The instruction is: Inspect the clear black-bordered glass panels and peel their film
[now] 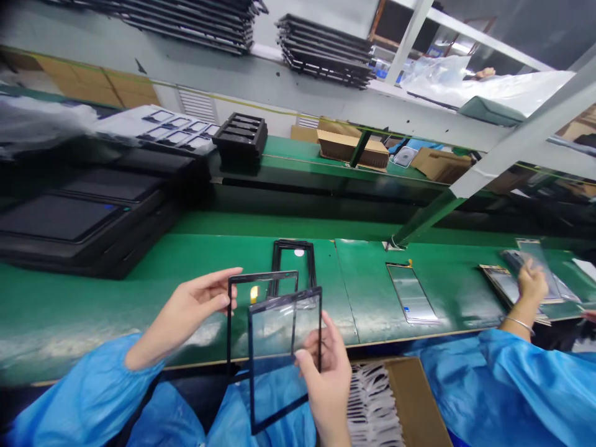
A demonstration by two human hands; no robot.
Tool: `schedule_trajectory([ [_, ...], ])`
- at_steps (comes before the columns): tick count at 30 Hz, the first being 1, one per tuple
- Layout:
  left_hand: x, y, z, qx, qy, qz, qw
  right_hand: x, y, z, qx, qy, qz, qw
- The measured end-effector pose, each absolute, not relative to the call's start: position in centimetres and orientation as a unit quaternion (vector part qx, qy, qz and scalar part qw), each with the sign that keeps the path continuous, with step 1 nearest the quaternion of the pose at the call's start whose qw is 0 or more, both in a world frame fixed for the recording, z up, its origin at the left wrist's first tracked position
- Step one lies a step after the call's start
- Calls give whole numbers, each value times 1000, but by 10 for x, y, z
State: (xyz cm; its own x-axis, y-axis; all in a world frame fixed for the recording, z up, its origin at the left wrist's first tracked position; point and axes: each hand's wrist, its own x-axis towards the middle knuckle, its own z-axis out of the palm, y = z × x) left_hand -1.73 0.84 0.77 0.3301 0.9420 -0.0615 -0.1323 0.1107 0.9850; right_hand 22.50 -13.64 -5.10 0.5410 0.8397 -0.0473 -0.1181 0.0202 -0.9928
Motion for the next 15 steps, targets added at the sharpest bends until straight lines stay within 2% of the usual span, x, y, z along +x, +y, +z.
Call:
schedule_trajectory([
  [3, -12, 1, 11, 522, 386, 445, 617, 210, -128, -53, -553, -302, 430, 646],
  [15, -12, -10, 12, 554, 387, 450, 584, 208, -122, -50, -550, -300, 453, 634],
])
